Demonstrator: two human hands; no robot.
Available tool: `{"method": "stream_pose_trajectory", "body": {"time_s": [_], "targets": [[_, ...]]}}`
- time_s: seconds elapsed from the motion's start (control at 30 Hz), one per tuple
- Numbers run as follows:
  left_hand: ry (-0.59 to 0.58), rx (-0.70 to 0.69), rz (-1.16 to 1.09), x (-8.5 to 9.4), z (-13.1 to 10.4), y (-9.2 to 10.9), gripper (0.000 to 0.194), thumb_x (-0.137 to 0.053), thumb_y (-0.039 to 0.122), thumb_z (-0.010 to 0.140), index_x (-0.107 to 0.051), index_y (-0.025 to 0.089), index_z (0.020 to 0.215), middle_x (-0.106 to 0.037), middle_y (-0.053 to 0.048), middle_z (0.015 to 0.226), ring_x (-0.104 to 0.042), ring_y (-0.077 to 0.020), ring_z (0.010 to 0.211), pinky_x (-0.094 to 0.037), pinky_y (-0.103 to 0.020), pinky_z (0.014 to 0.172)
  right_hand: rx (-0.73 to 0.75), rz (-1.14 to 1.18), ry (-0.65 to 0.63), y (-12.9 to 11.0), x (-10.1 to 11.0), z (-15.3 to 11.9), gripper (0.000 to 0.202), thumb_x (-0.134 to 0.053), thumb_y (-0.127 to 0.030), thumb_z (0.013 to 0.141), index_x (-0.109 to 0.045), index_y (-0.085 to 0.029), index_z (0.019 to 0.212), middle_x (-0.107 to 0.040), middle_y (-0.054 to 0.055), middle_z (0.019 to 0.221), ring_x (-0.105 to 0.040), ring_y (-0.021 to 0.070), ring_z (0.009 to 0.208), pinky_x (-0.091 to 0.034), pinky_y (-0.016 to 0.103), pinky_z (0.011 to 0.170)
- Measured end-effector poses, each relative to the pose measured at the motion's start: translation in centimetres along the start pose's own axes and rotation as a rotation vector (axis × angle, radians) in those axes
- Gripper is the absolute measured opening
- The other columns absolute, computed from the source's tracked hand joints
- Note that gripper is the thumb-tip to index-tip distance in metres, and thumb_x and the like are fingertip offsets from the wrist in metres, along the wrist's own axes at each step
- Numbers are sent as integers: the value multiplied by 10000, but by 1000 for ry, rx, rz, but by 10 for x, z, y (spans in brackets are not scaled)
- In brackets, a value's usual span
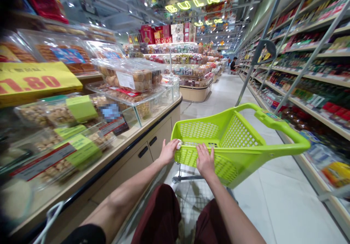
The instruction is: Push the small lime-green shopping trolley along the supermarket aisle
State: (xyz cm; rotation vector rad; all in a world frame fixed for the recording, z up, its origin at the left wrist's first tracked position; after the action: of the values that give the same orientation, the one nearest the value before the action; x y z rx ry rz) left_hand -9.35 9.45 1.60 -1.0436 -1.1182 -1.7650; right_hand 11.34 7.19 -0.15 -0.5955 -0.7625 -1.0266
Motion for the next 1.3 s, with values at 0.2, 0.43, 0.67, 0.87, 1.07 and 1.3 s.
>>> {"method": "stream_pose_trajectory", "body": {"time_s": [0.2, 0.43, 0.67, 0.87, 1.07, 1.3], "targets": [[-6, -86, -8, -1, 4, 5, 395, -329, 154, 873, -413, 255, 1246, -448, -64, 1336, -409, -188, 1214, -66, -553, 1064, 23, -12, 16, 4, 1, -1, 520, -414, -92, 721, -479, -171, 1230, -516, 70, 1271, -387, 212, 1226, -100, 489, 1067], [0, -22, 23, 0, 2, -11, 391, -327, 144, 870, -433, 243, 1234, -468, -78, 1318, -421, -201, 1207, -85, -565, 1058, 18, -25, 14, 5, -1, -1, 516, -413, -94, 721, -484, -172, 1227, -520, 70, 1267, -385, 210, 1228, -98, 491, 1068], [39, -200, -15, -1, 7, 17, 377, -367, 175, 871, -428, 252, 1235, -457, -72, 1327, -409, -193, 1217, -99, -538, 1069, 42, -36, -43, 7, 5, 1, 486, -400, -98, 741, -485, -154, 1216, -506, 70, 1284, -381, 204, 1233, -110, 479, 1065], [7, -59, 5, 6, 3, -15, 381, -340, 145, 867, -440, 234, 1224, -471, -90, 1313, -452, -205, 1182, -62, -589, 1048, -96, -174, 8, 41, 22, 0, 456, -409, -107, 739, -504, -120, 1185, -523, 117, 1256, -396, 241, 1215, -115, 522, 1040], [17, -151, -74, -8, 17, 44, 411, -363, 139, 850, -411, 247, 1243, -462, -72, 1324, -437, -189, 1195, -94, -563, 1058, -118, -193, -2, 45, 25, 3, 436, -419, -126, 730, -531, -116, 1152, -574, 105, 1193, -412, 243, 1190, -149, 490, 1038], [20, -294, -28, -17, 28, 81, 414, -342, 128, 856, -413, 247, 1247, -448, -69, 1336, -399, -187, 1224, -64, -550, 1068, -95, -176, -52, 43, 31, 3, 467, -420, -111, 725, -514, -121, 1183, -551, 103, 1226, -385, 244, 1213, -164, 477, 1034]]}}
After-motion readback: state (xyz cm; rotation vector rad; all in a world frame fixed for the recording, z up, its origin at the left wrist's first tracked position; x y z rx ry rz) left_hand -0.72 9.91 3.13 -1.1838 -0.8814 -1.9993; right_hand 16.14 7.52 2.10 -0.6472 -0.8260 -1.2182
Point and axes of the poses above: each hand's wrist, its own z-axis towards the middle knuckle, its own x-axis out of the back of the hand, y = z × x, the point moved 1 cm from there along z, towards the middle knuckle
